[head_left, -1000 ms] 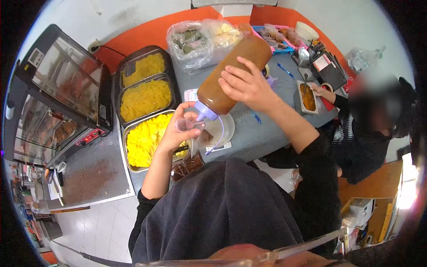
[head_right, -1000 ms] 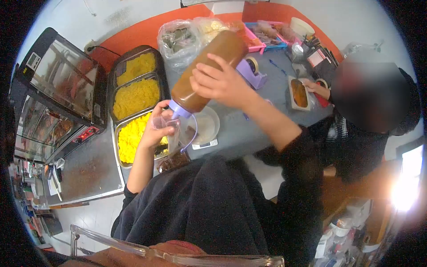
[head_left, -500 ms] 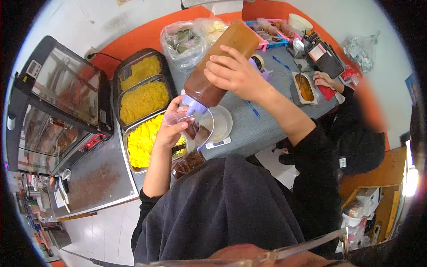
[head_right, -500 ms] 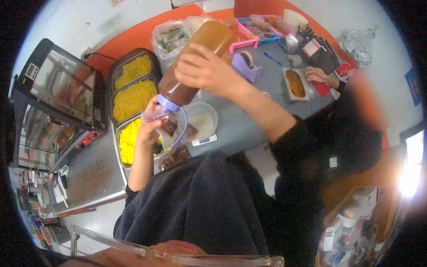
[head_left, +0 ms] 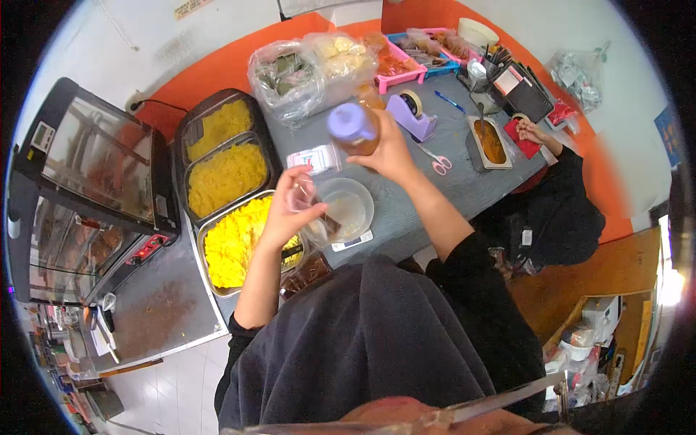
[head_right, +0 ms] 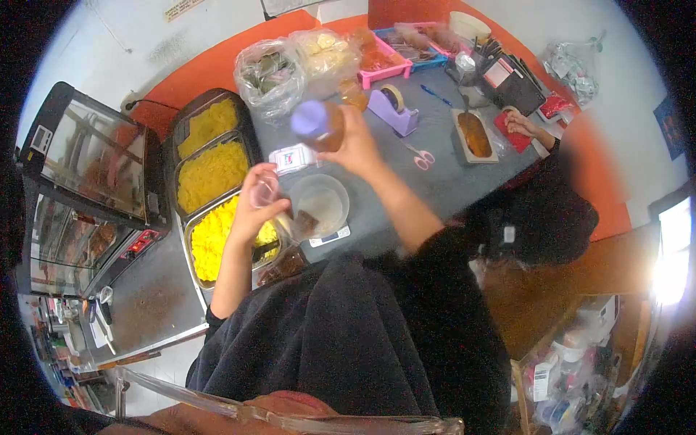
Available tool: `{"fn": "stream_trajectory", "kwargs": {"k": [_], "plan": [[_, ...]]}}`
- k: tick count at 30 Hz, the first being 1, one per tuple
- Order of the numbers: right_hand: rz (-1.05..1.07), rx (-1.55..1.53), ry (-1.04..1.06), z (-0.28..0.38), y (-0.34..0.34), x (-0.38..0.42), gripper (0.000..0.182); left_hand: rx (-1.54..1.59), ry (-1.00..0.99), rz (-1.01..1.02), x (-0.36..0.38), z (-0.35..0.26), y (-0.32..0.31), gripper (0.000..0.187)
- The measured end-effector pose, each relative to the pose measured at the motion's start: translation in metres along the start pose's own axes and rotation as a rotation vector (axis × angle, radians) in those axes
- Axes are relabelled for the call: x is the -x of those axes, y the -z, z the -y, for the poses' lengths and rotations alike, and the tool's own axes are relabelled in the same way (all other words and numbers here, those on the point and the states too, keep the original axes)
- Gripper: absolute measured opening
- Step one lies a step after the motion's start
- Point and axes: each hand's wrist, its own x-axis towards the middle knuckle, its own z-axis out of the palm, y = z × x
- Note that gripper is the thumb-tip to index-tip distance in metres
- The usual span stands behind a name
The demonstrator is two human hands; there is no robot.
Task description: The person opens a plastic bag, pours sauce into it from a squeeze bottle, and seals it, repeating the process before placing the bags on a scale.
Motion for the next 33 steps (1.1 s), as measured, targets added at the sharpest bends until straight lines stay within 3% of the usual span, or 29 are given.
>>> {"fn": "stream_trajectory", "kwargs": {"k": [1,3,6,8,9,13,15,17,18,20,21,23,25,27,32,33], "plan": [[-0.065,-0.019,-0.127,-0.018,-0.005,0.006,0.092,-0.265,0.017,0.005,-0.002,0.010,0.000,0.070],[-0.088,-0.033,-0.159,-0.055,-0.015,0.021,0.093,-0.702,0.043,0.030,-0.010,0.026,-0.003,0.064],[-0.109,-0.050,-0.155,-0.089,-0.024,0.040,0.098,-0.849,0.055,0.103,-0.025,0.071,-0.006,0.064],[-0.271,-0.203,-0.292,-0.101,-0.027,0.051,0.101,-0.839,0.009,0.112,-0.028,0.105,-0.011,0.063],[-0.220,-0.350,-0.305,-0.102,-0.023,0.054,0.103,-0.830,-0.038,0.124,-0.028,0.107,-0.015,0.063],[-0.075,-0.284,-0.274,-0.096,-0.010,0.077,0.099,-0.826,-0.042,0.091,-0.015,0.082,-0.012,0.059],[-0.206,-0.224,-0.222,-0.084,-0.003,0.098,0.085,-1.041,-0.046,0.257,0.002,0.045,0.001,0.054],[-0.431,-0.360,-0.388,-0.066,-0.003,0.121,0.068,-1.181,-0.002,0.330,0.026,0.021,0.010,0.047],[-0.440,-0.289,-0.370,-0.064,-0.005,0.138,0.060,-1.321,0.038,0.410,0.036,0.016,0.013,0.041],[-0.437,-0.225,-0.344,-0.058,-0.008,0.156,0.053,-1.512,-0.010,0.382,0.051,0.032,0.022,0.035],[-0.393,-0.177,-0.237,-0.048,-0.011,0.158,0.048,-1.699,-0.058,0.361,0.057,0.040,0.024,0.030],[-0.338,-0.139,-0.122,-0.029,-0.015,0.151,0.042,-1.667,-0.049,0.351,0.059,0.046,0.025,0.027],[0.016,-0.078,0.160,-0.004,-0.014,0.132,0.040,-1.613,-0.111,0.301,0.051,0.041,0.021,0.024],[0.340,-0.298,0.033,0.029,-0.021,0.113,0.033,-1.544,-0.128,0.237,0.042,0.025,0.006,0.025],[0.566,-0.274,-0.020,0.041,-0.040,0.107,0.041,-1.326,-0.248,0.096,0.033,0.001,-0.016,0.027],[0.543,-0.382,-0.136,0.042,-0.040,0.107,0.037,-1.234,-0.278,-0.002,0.034,0.000,-0.017,0.026]]}}
